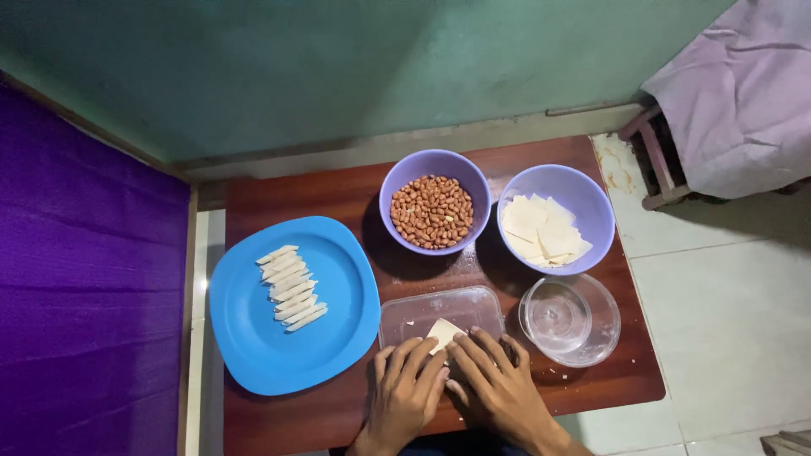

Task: Manually wrapping peanuts into small square wrappers and rolling them into thin sticks.

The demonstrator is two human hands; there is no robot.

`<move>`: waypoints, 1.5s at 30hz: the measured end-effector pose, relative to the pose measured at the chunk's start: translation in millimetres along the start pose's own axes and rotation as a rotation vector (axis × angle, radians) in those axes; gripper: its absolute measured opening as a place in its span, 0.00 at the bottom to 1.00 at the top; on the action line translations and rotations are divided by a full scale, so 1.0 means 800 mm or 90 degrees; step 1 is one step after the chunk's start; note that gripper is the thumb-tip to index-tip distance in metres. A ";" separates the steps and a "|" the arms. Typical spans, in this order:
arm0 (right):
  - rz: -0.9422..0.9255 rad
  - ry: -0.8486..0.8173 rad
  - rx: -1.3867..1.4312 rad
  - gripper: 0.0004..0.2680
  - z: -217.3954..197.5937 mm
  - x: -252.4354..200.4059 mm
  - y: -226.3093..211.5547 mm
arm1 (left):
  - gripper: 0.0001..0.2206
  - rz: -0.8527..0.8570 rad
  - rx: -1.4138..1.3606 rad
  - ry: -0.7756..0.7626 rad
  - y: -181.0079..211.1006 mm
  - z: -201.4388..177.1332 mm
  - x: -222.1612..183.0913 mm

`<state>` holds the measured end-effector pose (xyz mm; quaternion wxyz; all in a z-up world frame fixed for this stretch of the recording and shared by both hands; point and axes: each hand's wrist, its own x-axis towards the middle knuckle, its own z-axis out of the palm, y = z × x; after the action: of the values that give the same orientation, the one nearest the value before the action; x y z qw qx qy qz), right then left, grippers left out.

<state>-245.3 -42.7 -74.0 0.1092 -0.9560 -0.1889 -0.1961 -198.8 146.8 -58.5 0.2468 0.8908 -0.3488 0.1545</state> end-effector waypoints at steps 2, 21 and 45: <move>-0.012 0.005 0.004 0.16 0.003 -0.002 0.007 | 0.08 0.002 0.001 0.001 -0.001 0.003 -0.002; -0.102 -0.010 0.087 0.14 -0.003 0.015 0.027 | 0.11 0.073 -0.050 -0.080 -0.027 -0.010 0.005; -0.188 -0.193 0.048 0.16 0.022 -0.007 0.061 | 0.16 0.076 -0.005 -0.057 -0.025 -0.014 0.009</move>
<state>-224.5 -83.4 -98.7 0.0853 -0.9317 -0.3486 -0.0565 -180.7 161.7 -52.4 0.2246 0.8734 -0.4128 0.1275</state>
